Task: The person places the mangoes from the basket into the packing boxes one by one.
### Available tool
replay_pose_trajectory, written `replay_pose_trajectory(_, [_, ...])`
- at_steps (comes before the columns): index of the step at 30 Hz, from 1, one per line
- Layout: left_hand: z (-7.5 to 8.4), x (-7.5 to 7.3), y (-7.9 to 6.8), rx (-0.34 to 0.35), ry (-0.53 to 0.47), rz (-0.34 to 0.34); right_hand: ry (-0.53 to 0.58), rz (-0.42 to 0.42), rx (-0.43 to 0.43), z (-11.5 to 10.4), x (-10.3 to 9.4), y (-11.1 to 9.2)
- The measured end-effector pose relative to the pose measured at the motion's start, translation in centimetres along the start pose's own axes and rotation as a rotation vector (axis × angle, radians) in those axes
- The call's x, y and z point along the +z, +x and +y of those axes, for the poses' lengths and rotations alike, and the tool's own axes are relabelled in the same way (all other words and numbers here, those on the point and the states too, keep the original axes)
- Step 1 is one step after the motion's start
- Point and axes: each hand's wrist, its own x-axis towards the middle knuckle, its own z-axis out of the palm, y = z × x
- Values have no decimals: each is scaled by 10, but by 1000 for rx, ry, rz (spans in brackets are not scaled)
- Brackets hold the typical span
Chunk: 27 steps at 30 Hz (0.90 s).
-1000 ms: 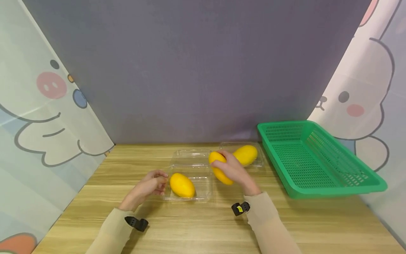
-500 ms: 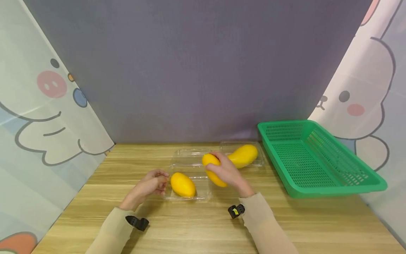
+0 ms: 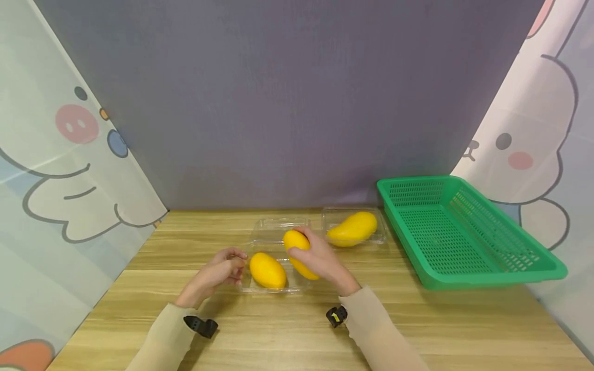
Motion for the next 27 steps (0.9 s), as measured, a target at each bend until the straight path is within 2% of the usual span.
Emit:
replay_pose_trajectory(13, [-1,-1,1,2,5,3,-34,32,28,-1,26,0])
replay_pose_trajectory(27, [-1,0,2,6,1,-6,-146,72,-10,-2,38,-3])
